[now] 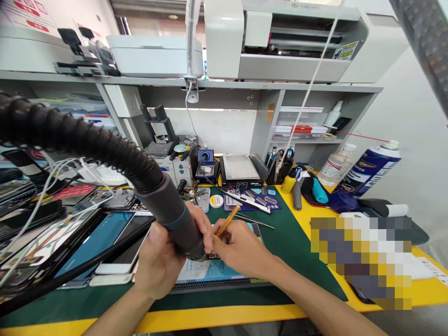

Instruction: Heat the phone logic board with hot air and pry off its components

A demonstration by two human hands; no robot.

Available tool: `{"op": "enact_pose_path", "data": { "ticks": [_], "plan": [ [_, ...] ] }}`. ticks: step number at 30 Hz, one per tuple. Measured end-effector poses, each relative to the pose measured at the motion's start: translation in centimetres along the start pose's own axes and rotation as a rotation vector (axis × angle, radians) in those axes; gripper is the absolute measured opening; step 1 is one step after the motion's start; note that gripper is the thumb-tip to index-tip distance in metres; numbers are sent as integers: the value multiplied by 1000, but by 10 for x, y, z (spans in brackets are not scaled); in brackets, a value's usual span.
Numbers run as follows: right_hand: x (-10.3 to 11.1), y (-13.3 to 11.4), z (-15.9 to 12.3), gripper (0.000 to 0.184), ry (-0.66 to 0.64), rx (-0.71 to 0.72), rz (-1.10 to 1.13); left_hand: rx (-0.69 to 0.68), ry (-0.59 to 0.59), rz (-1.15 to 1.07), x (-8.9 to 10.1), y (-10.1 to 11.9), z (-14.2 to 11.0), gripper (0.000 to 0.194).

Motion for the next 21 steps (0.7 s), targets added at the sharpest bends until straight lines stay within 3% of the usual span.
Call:
{"op": "enact_pose_path", "data": {
  "ticks": [21],
  "plan": [
    [0, 2, 0, 24, -1, -10, 4, 12, -6, -19, 0, -2, 0, 58]
  ]
}}
Point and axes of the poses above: each hand's wrist, its own z-axis towards the middle knuckle, its own x-axis out of the back of the hand, y = z × x, the point moved 4 cm from there along z, towards the middle knuckle, and after that the axes turned 9 degrees about z, right-handed, at the moved point
